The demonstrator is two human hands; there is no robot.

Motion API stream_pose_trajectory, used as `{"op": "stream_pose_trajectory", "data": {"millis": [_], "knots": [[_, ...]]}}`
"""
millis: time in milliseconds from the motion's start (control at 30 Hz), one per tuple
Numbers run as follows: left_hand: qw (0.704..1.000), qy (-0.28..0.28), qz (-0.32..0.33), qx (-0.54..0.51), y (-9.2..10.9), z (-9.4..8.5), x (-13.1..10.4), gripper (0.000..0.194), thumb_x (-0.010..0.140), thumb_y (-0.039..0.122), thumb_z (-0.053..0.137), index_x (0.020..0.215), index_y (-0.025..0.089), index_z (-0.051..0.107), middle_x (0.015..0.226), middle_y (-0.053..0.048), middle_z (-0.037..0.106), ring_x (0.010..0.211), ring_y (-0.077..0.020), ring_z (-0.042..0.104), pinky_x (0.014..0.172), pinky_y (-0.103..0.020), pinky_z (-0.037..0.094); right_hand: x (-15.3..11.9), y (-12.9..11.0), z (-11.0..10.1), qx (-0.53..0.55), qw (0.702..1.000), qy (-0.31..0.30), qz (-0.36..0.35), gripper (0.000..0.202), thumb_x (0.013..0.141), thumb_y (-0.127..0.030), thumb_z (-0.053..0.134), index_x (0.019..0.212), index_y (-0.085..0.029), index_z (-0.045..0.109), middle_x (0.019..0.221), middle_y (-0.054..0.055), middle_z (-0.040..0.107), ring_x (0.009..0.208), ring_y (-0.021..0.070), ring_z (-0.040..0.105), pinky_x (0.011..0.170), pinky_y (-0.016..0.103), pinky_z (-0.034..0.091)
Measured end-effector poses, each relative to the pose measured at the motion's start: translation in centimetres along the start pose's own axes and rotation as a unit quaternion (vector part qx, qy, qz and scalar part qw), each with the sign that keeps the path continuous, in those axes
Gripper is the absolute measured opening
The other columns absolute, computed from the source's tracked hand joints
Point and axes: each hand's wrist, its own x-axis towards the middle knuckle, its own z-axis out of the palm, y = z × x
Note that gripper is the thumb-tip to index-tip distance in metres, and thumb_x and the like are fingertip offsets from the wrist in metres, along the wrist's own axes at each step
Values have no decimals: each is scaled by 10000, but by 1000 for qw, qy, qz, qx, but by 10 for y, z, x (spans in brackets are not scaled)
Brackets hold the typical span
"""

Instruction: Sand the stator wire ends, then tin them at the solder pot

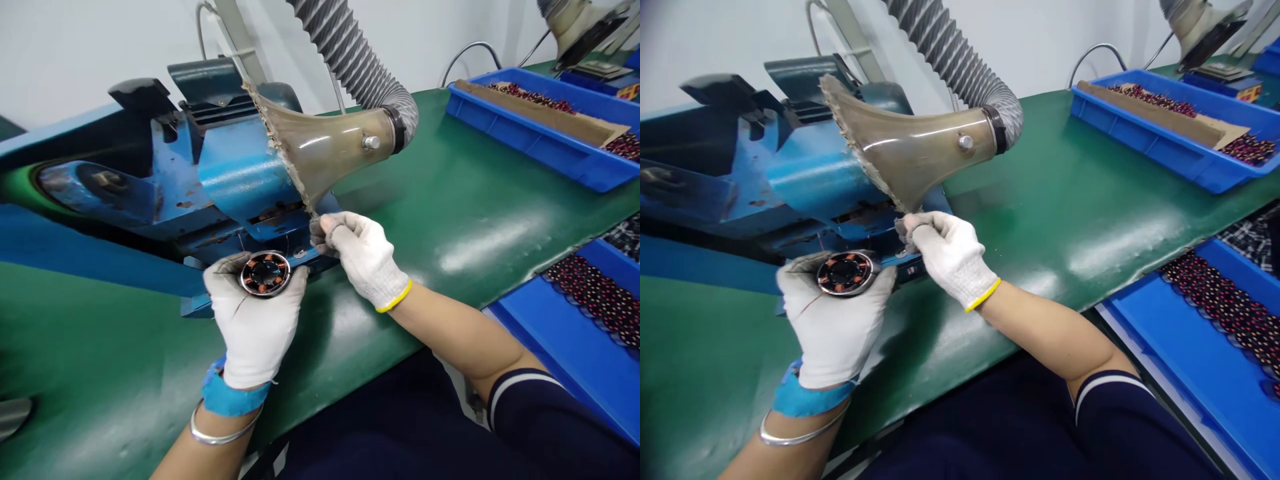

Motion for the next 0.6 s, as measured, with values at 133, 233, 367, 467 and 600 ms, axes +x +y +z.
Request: {"op": "stream_pose_trajectory", "data": {"millis": [133,233,367,467,600], "knots": [[998,-52,-29,-23,3,-3,2,538,704,443,843,1165,291,610,1169,-87,786,1100,-316,794,1023,-515,693,-10,-6,11,-143,985,-90,20,667,621,-417,1099,1182,-197,814,1268,110,816,1177,307,791,1069,418,673],[995,-53,-74,-35,11,-1,9,516,675,395,875,1113,287,624,1122,-100,810,1059,-346,821,963,-547,723,-10,-5,17,-150,982,-111,18,679,662,-426,1092,1231,-181,815,1267,119,829,1171,318,804,1089,421,673],[993,-41,-103,-43,25,6,24,425,674,387,863,994,284,604,1054,-107,819,1036,-362,839,960,-577,731,2,-6,15,-88,984,-156,-16,519,820,-447,1011,1199,-161,800,1187,85,857,1158,276,810,1086,376,675],[995,-31,-100,10,31,5,32,369,684,432,847,931,316,598,992,-86,814,982,-373,838,924,-607,720,6,-10,14,-61,982,-175,-26,432,851,-475,987,1121,-196,798,1190,60,864,1210,283,803,1132,388,660],[992,-27,-98,81,34,3,35,340,734,538,810,896,343,584,884,-74,768,996,-400,816,809,-612,686,2,-15,18,-103,984,-142,-21,341,868,-469,976,1067,-234,829,1071,24,876,1115,293,822,1023,367,696]]}}
